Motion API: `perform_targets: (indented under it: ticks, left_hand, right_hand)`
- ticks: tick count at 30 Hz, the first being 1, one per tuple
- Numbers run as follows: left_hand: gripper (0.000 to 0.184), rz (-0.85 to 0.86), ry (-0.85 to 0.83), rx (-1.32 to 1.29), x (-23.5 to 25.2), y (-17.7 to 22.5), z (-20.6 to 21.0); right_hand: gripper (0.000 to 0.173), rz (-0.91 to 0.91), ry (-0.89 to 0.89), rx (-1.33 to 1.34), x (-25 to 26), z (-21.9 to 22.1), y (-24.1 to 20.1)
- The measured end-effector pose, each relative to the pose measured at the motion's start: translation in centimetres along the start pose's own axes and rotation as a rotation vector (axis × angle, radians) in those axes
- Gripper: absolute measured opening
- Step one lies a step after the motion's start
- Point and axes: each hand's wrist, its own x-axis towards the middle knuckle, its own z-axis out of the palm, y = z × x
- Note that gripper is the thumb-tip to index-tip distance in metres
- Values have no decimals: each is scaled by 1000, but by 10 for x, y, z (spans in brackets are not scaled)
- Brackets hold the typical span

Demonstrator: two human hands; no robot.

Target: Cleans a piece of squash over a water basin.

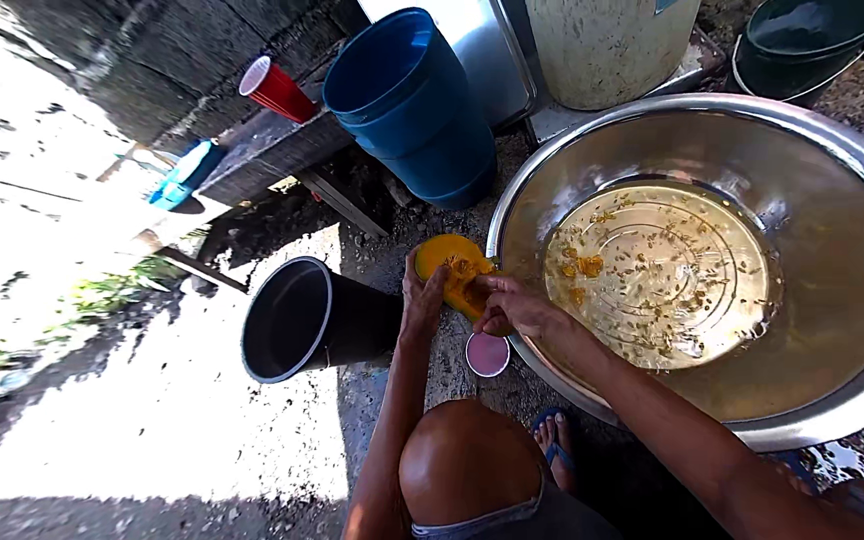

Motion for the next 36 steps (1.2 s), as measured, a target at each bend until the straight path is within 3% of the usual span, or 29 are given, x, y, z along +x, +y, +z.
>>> perform_targets:
  ticks: [5, 8, 15, 26, 31, 36]
  left_hand:
    - [59, -24, 43, -40, -6, -2, 0]
    - [61, 6, 20, -26, -8, -3, -1]
    - [60, 66, -65, 27, -7, 0, 1]
    - [60, 69, -48, 120, -5, 6, 10]
    - [59, 72, -45, 103, -6, 6, 10]
    - [59, 75, -65, 107, -4, 5, 5]
  right_hand:
    - [47, -15, 32, 407, -2, 20, 15]
    - [44, -27, 47, 472, -3, 26, 22]
    - [37, -19, -57, 102, 1, 5, 29]
    - [31, -102, -4, 17, 2, 5, 34]
    - [26, -150, 87, -221, 2, 7, 32]
    - [18, -199, 10, -603, -2, -12, 23]
